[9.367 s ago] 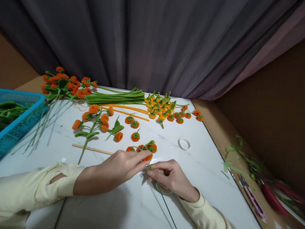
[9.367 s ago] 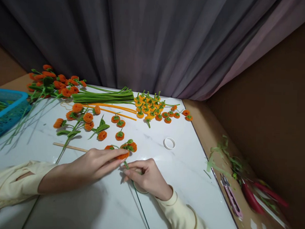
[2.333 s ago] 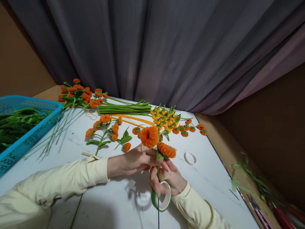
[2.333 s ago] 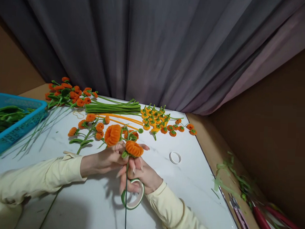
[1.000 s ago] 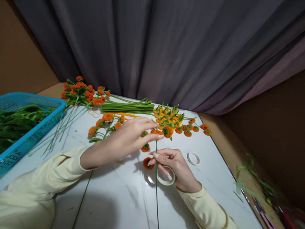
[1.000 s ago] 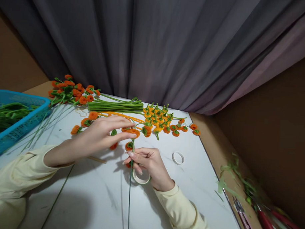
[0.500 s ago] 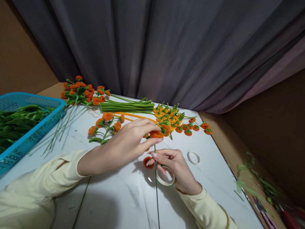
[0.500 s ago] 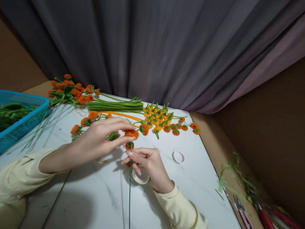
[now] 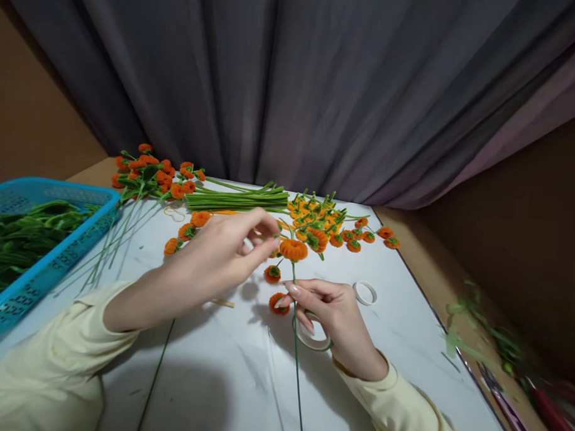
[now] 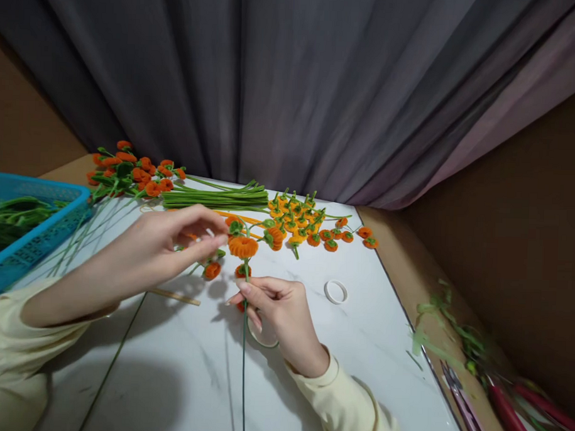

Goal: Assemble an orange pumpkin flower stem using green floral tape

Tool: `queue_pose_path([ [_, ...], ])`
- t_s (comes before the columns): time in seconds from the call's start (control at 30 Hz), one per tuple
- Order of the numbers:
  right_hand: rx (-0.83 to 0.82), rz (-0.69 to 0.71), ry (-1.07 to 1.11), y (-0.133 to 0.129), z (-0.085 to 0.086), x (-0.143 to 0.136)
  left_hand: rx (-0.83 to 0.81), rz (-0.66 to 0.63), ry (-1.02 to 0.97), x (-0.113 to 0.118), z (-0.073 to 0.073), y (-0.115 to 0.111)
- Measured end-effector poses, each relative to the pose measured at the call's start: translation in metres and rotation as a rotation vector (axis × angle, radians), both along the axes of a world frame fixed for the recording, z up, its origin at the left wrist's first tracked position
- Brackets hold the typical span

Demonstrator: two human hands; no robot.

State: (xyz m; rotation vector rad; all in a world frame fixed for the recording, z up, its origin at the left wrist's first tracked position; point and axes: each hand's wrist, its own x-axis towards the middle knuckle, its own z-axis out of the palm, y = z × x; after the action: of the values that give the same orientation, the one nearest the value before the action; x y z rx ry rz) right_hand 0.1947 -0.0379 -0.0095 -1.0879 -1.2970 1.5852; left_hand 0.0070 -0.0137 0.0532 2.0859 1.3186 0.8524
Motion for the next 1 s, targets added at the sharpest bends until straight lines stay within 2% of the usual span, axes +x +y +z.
queue_pose_path([
  [0.07,0.016,-0.019,0.010,-0.001,0.005,0.001,-0.127,-0.167,0.142,-0.004,-0.002,0.002],
  [0.13,0.027,-0.017,0.028,-0.001,0.008,0.003,-0.251,-0.349,0.192,-0.003,-0.009,0.008],
  [0.2,0.025,-0.018,0.057,0.000,0.009,0.004,-0.371,-0.445,0.104,0.001,-0.019,0.016],
  [0.27,0.026,-0.036,0.088,0.000,0.010,0.006,-0.503,-0.490,-0.076,0.007,-0.027,0.025],
  [0.47,0.067,-0.073,0.095,0.002,0.011,0.006,-0.839,-0.374,-0.971,0.023,-0.049,0.035],
  [0.53,0.088,-0.076,0.075,0.001,0.010,0.005,-0.920,-0.378,-1.169,0.029,-0.056,0.032],
  [0.7,0.122,-0.101,0.026,-0.002,0.006,0.003,-0.956,-0.386,-1.317,0.043,-0.067,0.015],
  [0.87,0.126,-0.118,0.007,-0.004,0.003,0.002,-1.090,-0.263,-1.431,0.049,-0.063,0.006],
  [1.0,0.144,-0.102,-0.017,-0.004,0.001,0.001,-1.223,-0.259,-1.442,0.048,-0.062,0.008],
])
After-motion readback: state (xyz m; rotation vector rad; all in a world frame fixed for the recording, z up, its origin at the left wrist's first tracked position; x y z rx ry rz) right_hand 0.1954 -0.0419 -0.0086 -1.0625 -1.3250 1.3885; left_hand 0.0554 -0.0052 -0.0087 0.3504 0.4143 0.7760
